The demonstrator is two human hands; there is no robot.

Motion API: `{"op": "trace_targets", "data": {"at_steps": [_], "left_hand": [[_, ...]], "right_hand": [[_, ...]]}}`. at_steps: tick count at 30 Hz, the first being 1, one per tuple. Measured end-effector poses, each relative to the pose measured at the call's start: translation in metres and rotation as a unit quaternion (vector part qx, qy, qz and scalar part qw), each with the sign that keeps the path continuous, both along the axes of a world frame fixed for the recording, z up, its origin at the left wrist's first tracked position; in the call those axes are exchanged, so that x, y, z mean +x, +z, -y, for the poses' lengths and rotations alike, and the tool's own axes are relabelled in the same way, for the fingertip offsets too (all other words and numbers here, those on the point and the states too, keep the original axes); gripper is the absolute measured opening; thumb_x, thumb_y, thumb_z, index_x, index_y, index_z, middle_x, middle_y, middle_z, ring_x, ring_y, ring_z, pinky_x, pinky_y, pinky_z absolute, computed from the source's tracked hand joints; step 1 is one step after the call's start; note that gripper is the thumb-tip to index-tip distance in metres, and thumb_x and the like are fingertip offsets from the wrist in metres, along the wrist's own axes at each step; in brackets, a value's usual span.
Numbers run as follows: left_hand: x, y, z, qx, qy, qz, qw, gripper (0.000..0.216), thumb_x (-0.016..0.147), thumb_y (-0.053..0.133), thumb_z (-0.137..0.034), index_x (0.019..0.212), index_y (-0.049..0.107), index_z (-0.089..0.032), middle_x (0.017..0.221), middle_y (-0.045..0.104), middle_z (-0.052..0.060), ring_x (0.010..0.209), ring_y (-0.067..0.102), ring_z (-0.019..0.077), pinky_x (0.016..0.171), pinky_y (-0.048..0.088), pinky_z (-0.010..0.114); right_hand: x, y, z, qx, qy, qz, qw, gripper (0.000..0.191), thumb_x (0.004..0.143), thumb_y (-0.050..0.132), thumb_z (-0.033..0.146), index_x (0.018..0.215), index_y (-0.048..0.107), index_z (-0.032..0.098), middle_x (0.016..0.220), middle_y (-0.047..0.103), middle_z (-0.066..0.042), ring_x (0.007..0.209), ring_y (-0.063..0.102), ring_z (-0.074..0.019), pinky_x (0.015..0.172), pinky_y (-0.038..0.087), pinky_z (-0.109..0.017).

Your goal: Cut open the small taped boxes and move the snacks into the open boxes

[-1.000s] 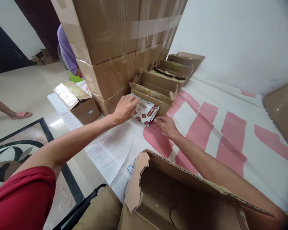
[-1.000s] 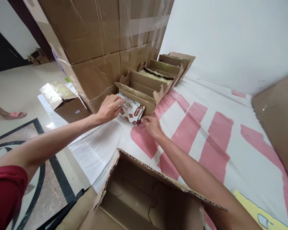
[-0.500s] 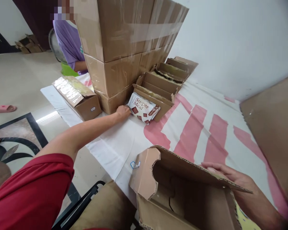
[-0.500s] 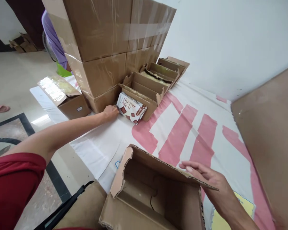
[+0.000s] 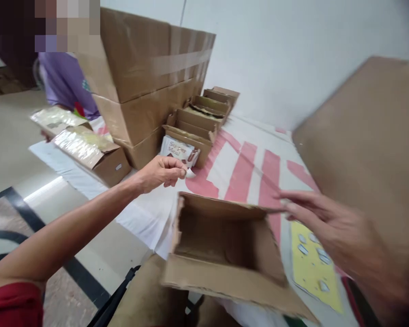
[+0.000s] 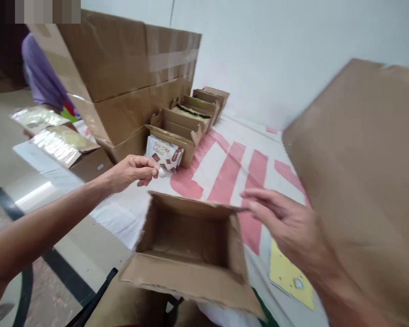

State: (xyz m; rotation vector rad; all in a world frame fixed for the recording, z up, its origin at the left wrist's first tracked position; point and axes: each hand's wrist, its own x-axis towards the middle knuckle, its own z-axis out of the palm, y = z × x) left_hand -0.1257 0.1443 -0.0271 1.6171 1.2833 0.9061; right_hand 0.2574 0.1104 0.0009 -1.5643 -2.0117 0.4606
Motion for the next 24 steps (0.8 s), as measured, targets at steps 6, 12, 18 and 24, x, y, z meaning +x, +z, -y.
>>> {"op": "trace_targets", "data": {"at_steps": [6, 12, 18, 24], "left_hand": [[0.082, 0.071, 0.023, 0.086, -0.109, 0.081, 0.987, 0.014, 0.08, 0.07, -0.03, 0.077, 0.072, -0.016, 0.055, 0.057, -0.004, 0.049, 0.05, 0.0074, 0.047, 0.036, 0.018], [0.131, 0.072, 0.026, 0.088, -0.171, 0.059, 0.98, 0.014, 0.082, 0.063, -0.024, 0.077, 0.072, -0.015, 0.058, 0.058, -0.004, 0.051, 0.05, 0.0069, 0.049, 0.038, 0.017], [0.153, 0.071, 0.037, 0.112, -0.176, 0.013, 0.978, 0.017, 0.088, 0.062, -0.025, 0.078, 0.072, -0.015, 0.06, 0.061, -0.003, 0.055, 0.056, 0.0092, 0.054, 0.044, 0.02], [0.095, 0.059, 0.093, 0.272, -0.048, -0.144, 0.95, 0.021, 0.093, 0.063, -0.043, 0.103, 0.077, -0.031, 0.096, 0.076, -0.001, 0.085, 0.071, 0.0213, 0.08, 0.061, 0.037]], "right_hand": [[-0.05, 0.062, 0.009, 0.062, 0.1, -0.072, 0.99, 0.03, 0.09, 0.07, 0.049, 0.109, 0.079, 0.028, 0.111, 0.078, -0.004, 0.098, 0.07, -0.025, 0.086, 0.058, -0.041], [-0.027, 0.049, 0.029, -0.043, 0.131, -0.232, 0.963, 0.035, 0.083, 0.079, 0.049, 0.107, 0.077, 0.024, 0.101, 0.077, -0.004, 0.093, 0.071, -0.0218, 0.083, 0.059, -0.037], [-0.007, 0.036, 0.041, 0.016, 0.055, -0.192, 0.98, 0.032, 0.088, 0.072, 0.053, 0.08, 0.072, 0.023, 0.076, 0.072, -0.001, 0.073, 0.065, -0.0175, 0.071, 0.053, -0.031], [0.099, -0.043, 0.071, 0.109, -0.069, 0.169, 0.977, 0.03, 0.101, 0.05, 0.034, 0.08, 0.068, 0.023, 0.078, 0.074, -0.005, 0.072, 0.062, -0.0191, 0.071, 0.041, -0.033]]}}
